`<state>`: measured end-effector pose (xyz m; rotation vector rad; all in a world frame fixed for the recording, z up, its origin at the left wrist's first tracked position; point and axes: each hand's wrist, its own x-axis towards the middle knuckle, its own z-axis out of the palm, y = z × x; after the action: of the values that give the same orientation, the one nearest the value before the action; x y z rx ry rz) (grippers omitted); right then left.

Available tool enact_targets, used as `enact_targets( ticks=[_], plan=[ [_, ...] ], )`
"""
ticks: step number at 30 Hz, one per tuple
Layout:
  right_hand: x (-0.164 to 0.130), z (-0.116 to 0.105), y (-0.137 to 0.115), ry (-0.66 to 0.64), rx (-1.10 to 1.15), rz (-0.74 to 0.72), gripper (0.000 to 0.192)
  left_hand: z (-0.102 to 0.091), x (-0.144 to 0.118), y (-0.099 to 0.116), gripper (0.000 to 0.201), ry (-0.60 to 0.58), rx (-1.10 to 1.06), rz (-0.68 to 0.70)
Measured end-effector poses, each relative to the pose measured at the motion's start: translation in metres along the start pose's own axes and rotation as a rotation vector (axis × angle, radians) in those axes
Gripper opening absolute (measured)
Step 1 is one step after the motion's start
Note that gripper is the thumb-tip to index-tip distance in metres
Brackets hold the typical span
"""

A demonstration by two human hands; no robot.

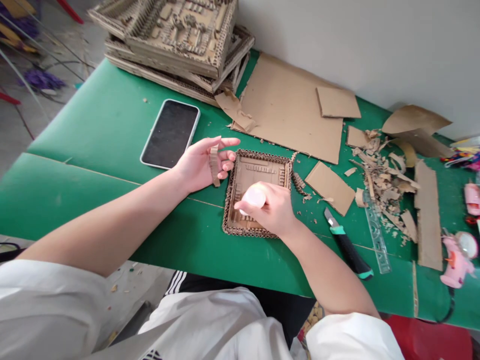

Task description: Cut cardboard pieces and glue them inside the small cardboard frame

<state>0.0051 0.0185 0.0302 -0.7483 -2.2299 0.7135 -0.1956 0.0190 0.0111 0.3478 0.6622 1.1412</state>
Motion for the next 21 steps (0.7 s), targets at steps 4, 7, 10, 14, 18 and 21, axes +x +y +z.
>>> enact_targets(
  ticks=[4,7,10,14,18,21],
  plan=[
    [0.0003,-0.0003,-0.0002,0.004,-0.027,-0.006,0.040,0.0000,-0.0001,0.0000,0.029,-0.001,-0.004,-0.002],
    [0.0005,-0.0005,-0.0005,0.009,-0.027,-0.011,0.040,-0.0002,-0.0001,-0.0001,0.029,0.005,-0.002,-0.003],
    [0.0011,-0.0005,-0.0007,0.013,-0.018,-0.020,0.038,-0.0002,0.0000,-0.0001,0.028,0.000,-0.002,-0.004],
    [0.0013,-0.0004,-0.0009,0.016,-0.026,-0.033,0.037,0.0000,0.0000,0.0000,0.028,0.000,0.001,-0.005],
    [0.0006,-0.0001,-0.0004,0.018,-0.034,-0.038,0.037,0.0001,-0.0001,0.0001,0.029,0.004,-0.001,-0.006],
    [0.0008,-0.0001,-0.0003,0.017,-0.045,-0.046,0.036,-0.0001,-0.0001,-0.0001,0.029,-0.003,-0.005,-0.006]
  ],
)
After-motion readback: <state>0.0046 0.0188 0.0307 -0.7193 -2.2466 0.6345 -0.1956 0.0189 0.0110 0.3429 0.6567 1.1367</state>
